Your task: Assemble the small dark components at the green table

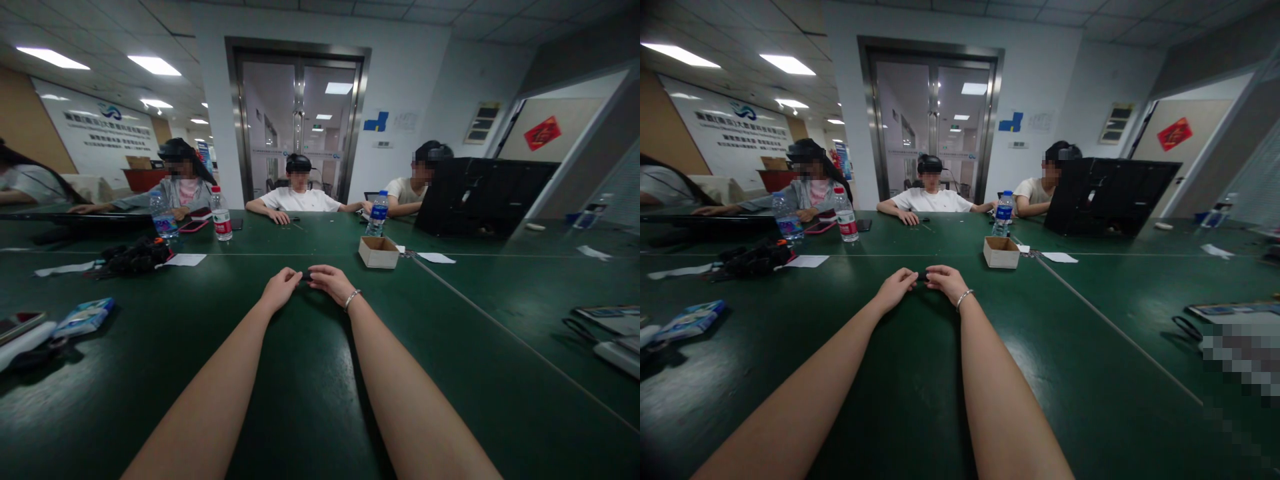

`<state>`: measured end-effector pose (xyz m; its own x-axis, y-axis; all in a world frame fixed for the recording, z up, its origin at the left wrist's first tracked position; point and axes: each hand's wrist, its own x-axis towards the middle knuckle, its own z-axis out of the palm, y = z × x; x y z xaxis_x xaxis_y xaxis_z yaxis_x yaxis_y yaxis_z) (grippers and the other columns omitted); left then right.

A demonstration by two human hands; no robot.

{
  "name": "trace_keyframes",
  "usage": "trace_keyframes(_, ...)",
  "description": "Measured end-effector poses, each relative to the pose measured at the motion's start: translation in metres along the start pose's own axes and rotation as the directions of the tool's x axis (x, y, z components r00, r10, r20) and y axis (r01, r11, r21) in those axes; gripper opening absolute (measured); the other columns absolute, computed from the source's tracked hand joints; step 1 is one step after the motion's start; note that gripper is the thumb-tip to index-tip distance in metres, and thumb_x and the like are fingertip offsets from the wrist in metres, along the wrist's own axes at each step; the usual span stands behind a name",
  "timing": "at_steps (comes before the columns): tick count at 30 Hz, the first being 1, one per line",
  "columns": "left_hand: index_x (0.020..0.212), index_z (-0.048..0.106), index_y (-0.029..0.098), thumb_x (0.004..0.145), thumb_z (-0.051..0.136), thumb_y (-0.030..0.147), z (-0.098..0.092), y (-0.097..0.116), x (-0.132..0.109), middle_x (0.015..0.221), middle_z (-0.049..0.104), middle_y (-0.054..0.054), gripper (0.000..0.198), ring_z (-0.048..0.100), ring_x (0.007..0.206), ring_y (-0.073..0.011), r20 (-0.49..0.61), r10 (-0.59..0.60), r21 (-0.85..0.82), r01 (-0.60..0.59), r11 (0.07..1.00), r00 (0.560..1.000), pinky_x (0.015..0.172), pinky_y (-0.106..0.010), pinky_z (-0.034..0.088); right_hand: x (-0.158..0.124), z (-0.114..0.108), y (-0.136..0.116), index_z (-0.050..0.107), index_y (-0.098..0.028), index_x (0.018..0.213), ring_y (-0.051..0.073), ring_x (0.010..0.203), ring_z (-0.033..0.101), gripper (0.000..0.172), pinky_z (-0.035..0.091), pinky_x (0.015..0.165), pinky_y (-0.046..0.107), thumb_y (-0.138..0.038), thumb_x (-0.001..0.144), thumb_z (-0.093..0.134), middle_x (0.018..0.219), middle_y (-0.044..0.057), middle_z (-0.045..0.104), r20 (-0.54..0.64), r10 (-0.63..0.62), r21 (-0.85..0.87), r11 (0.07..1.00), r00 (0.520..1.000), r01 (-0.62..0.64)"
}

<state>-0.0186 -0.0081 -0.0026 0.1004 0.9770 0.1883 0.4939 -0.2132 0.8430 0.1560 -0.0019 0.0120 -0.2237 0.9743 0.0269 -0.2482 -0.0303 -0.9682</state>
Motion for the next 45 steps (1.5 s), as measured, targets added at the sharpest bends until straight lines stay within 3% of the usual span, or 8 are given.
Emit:
trace_keyframes(5,0.074,0.060,0.019,0.078,0.035,0.061,0.002,-0.004,0.003,0.076,0.063,-0.003,0.049,0.055,0.070,-0.0163,0.012,0.016,0.041,-0.016,0.999,1.000,0.070,-0.027,0.041,0.001,-0.001,0.001,0.064,-0.012,0.084,0.011,0.061,0.063,0.019,0.054,0.060,0.020,-0.005,0.066,0.065,0.076,0.004,0.066,-0.002,0.002,0.005,1.000,1.000,-0.002)
trace_keyframes(11,0.086,0.059,0.020,0.076,0.044,0.055,0.002,-0.004,0.003,0.082,0.064,-0.003,0.039,0.056,0.072,-0.0154,0.005,0.017,-0.031,-0.017,0.999,1.000,0.070,-0.026,0.042,0.001,-0.001,0.001,0.064,-0.012,0.083,0.010,0.060,0.063,0.018,0.054,0.060,0.020,-0.005,0.067,0.064,0.076,0.004,0.065,0.007,-0.007,0.018,1.000,1.000,0.007)
trace_keyframes(17,0.078,0.059,0.018,0.078,0.037,0.060,0.001,-0.003,0.003,0.079,0.063,-0.004,0.047,0.056,0.072,-0.0163,0.020,-0.010,-0.012,0.010,1.000,1.000,0.070,-0.028,0.042,0.002,-0.002,0.001,0.064,-0.012,0.085,0.010,0.061,0.063,0.019,0.055,0.060,0.019,-0.006,0.067,0.065,0.078,0.004,0.066,0.011,-0.002,0.003,1.000,1.000,0.002)
trace_keyframes(24,0.086,0.058,0.019,0.077,0.044,0.050,0.002,-0.003,0.003,0.083,0.063,-0.003,0.036,0.056,0.073,-0.0156,0.029,-0.009,-0.095,0.012,0.995,1.000,0.067,-0.027,0.042,-0.001,-0.001,-0.001,0.064,-0.012,0.084,0.009,0.060,0.062,0.018,0.054,0.059,0.019,-0.006,0.067,0.066,0.079,0.004,0.065,0.008,-0.001,0.003,1.000,1.000,0.001)
trace_keyframes(31,0.076,0.060,0.017,0.078,0.030,0.063,-0.001,0.000,0.001,0.078,0.063,-0.005,0.055,0.056,0.071,-0.0173,0.009,-0.032,0.007,0.032,0.999,0.999,0.068,-0.029,0.041,-0.002,0.002,-0.003,0.063,-0.011,0.086,0.011,0.063,0.064,0.019,0.054,0.061,0.020,-0.005,0.068,0.064,0.080,0.006,0.066,0.009,0.013,-0.023,1.000,1.000,-0.013)
trace_keyframes(38,0.083,0.056,0.020,0.077,0.042,0.055,0.001,0.001,0.000,0.078,0.063,-0.002,0.039,0.056,0.072,-0.0157,0.014,0.032,-0.061,-0.031,0.998,0.999,0.068,-0.027,0.041,-0.001,0.002,-0.001,0.063,-0.011,0.084,0.009,0.058,0.063,0.018,0.053,0.058,0.018,-0.003,0.069,0.062,0.074,0.003,0.065,-0.004,0.003,-0.010,1.000,1.000,-0.003)
trace_keyframes(42,0.072,0.059,0.018,0.079,0.030,0.060,-0.002,0.005,-0.002,0.074,0.062,-0.004,0.052,0.056,0.069,-0.0174,0.006,-0.032,0.040,0.032,0.999,0.999,0.068,-0.029,0.041,-0.001,0.001,-0.001,0.063,-0.011,0.085,0.010,0.062,0.064,0.019,0.054,0.060,0.019,-0.004,0.068,0.063,0.077,0.005,0.066,0.011,0.007,-0.025,1.000,1.000,-0.007)
trace_keyframes(45,0.078,0.059,0.019,0.079,0.030,0.061,-0.001,0.006,-0.003,0.076,0.063,-0.004,0.051,0.056,0.070,-0.0176,-0.005,-0.051,0.000,0.051,0.999,0.999,0.067,-0.029,0.041,-0.001,0.000,-0.001,0.063,-0.012,0.086,0.010,0.062,0.063,0.019,0.054,0.061,0.020,-0.005,0.067,0.065,0.078,0.005,0.066,0.011,0.004,-0.018,1.000,1.000,-0.004)
